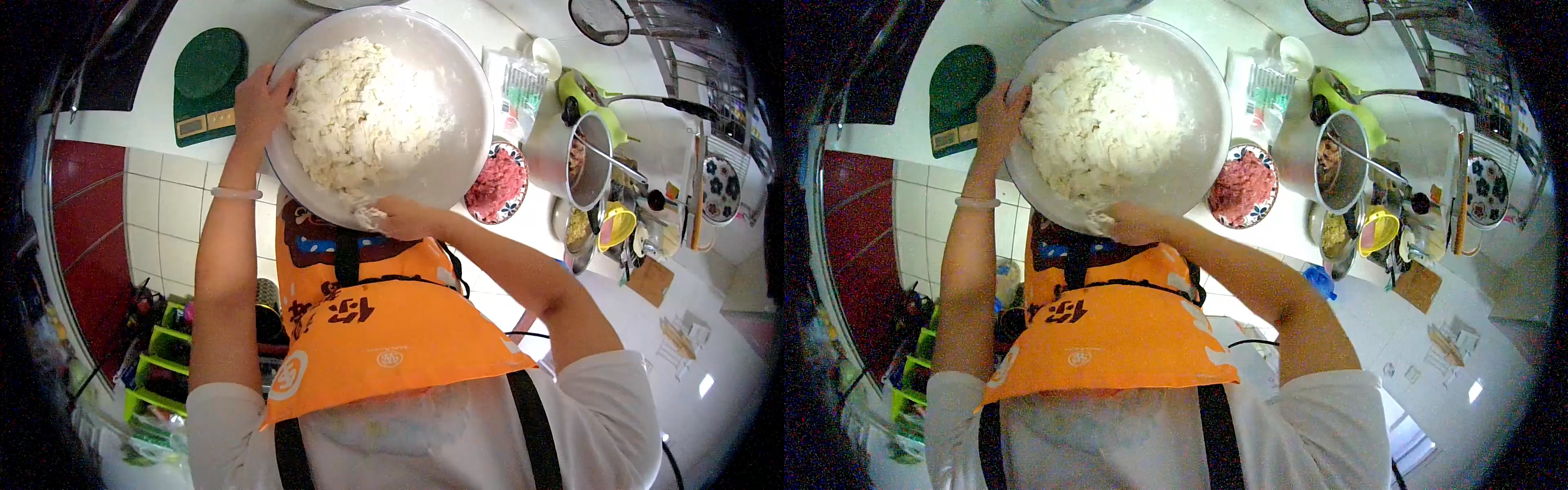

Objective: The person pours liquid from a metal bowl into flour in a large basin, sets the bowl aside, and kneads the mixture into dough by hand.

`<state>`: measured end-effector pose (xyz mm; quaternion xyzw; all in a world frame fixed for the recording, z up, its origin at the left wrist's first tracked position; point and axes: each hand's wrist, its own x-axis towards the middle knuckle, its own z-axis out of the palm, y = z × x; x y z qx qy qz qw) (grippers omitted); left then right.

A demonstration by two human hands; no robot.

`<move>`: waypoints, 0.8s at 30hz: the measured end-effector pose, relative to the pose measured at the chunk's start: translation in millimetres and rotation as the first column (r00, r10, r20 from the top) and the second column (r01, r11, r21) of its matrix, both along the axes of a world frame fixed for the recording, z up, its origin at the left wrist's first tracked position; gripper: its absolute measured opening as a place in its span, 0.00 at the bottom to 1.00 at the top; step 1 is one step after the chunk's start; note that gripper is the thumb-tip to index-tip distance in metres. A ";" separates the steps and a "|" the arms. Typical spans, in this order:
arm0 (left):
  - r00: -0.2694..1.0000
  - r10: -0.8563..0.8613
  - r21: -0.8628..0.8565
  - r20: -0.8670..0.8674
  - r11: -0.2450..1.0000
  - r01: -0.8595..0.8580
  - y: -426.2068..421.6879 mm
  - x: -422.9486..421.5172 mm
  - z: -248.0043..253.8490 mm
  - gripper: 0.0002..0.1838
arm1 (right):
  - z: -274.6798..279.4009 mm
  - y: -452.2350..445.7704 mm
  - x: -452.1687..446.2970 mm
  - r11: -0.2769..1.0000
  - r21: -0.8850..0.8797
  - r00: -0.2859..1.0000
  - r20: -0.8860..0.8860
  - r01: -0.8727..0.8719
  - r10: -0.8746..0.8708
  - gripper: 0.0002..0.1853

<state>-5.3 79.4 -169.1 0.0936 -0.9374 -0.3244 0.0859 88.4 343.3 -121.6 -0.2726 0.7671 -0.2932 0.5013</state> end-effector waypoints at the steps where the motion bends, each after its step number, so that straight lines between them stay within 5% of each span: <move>1: 0.999 0.009 0.019 -0.040 1.000 -0.008 -1.1 -2.8 -4.4 0.22 | 7.2 9.1 -5.9 0.981 0.147 0.992 0.001 -0.126 0.128 0.19; 4: 0.998 0.009 0.030 -0.062 1.000 -0.007 -1.5 -4.0 -5.7 0.22 | 15.8 55.7 -32.9 0.852 0.311 0.891 -0.035 -0.421 0.453 0.18; 6: 0.999 -0.004 0.019 -0.045 1.000 0.005 -2.4 -3.7 -5.3 0.22 | 22.4 67.6 -52.5 0.720 0.605 0.867 -0.093 -0.341 0.489 0.18; 10: 0.999 0.019 0.065 -0.047 0.998 -0.016 -0.4 -2.6 -4.8 0.21 | 26.5 55.7 -43.7 0.696 0.654 0.819 -0.201 -0.297 0.538 0.18; 12: 1.000 0.021 0.115 -0.020 0.993 -0.018 -1.3 -2.0 -4.5 0.20 | -13.5 59.0 -23.8 0.821 0.389 0.872 -0.080 -0.419 0.483 0.19; 15: 0.995 0.007 0.012 -0.097 1.000 -0.006 -2.6 -1.2 -10.8 0.19 | -17.3 6.1 -20.8 0.862 0.330 0.918 0.045 -0.385 0.393 0.20; 17: 0.997 0.048 0.039 -0.066 0.998 -0.045 0.5 -2.1 -2.7 0.19 | -29.7 -11.2 -17.0 0.999 0.019 0.997 0.063 -0.034 0.033 0.22; 18: 0.997 0.049 0.036 -0.061 0.998 -0.047 0.9 -0.3 -0.9 0.19 | -35.5 -18.9 -12.0 0.999 0.016 0.997 0.068 -0.035 0.034 0.22; 20: 0.999 0.047 0.064 0.002 0.997 -0.047 0.6 -0.4 1.7 0.19 | -52.5 -34.3 -8.0 0.998 -0.040 0.978 -0.205 -0.054 0.044 0.23; 21: 0.999 0.051 0.063 0.003 0.997 -0.051 -0.5 -0.1 -0.6 0.19 | -87.0 -41.8 -4.0 0.997 -0.042 0.978 -0.204 -0.057 0.047 0.23; 22: 0.998 0.037 0.040 -0.048 0.999 -0.035 -2.2 -0.8 -5.1 0.19 | -137.7 -47.8 -0.6 0.989 -0.114 0.966 -0.231 0.089 -0.114 0.22; 24: 0.995 0.018 0.016 -0.098 1.000 -0.016 -2.5 0.9 -6.2 0.20 | -138.8 -55.8 -1.8 0.954 -0.189 0.930 -0.244 0.234 -0.276 0.22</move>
